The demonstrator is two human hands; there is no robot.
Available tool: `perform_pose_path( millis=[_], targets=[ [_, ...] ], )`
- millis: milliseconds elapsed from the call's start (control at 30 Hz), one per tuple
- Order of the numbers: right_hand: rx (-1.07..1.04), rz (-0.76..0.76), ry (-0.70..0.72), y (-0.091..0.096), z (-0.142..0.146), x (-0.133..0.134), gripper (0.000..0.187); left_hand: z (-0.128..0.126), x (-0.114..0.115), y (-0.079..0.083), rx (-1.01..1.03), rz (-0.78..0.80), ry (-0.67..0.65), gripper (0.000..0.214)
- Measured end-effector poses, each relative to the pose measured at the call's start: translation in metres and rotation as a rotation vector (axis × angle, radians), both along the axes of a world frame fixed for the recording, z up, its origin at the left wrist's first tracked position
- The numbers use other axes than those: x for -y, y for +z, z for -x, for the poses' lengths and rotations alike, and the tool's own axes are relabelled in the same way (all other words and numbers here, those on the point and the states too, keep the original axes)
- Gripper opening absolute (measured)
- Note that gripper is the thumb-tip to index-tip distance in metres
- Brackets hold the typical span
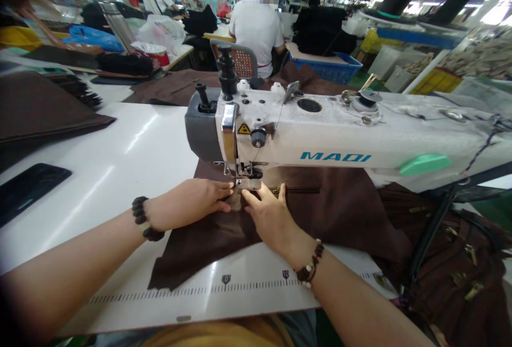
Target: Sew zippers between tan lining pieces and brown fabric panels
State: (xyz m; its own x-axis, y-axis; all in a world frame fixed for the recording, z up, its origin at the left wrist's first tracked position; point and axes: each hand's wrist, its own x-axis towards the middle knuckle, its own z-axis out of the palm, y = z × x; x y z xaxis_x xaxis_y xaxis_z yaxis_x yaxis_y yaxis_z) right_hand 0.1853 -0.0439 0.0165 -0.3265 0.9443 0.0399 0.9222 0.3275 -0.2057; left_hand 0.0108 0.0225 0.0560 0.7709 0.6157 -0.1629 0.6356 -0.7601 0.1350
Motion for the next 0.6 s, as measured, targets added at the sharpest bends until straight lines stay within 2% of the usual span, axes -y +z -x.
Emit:
perform_pose_path(
  millis=[133, 300, 500, 567, 600],
  targets=[
    [-0.024, 0.028, -0.062, 0.000, 0.006, 0.004, 0.035, -0.005, 0.007, -0.004, -0.076, -0.009, 0.022, 0.031],
    [-0.052, 0.023, -0.035, -0.005, 0.002, 0.006, 0.042, -0.008, 0.018, -0.025, -0.003, -0.163, 0.000, 0.045],
    [-0.099, 0.048, 0.012, -0.011, -0.006, -0.005, 0.040, -0.007, 0.019, -0.036, 0.049, -0.199, -0.001, 0.048],
    [-0.102, 0.063, 0.025, -0.004, -0.011, -0.003, 0.040, -0.005, 0.019, -0.040, 0.077, -0.226, 0.001, 0.050],
    [-0.109, 0.079, 0.059, 0.006, -0.014, 0.001, 0.038, -0.003, 0.018, -0.043, 0.091, -0.244, -0.006, 0.051]
  ],
)
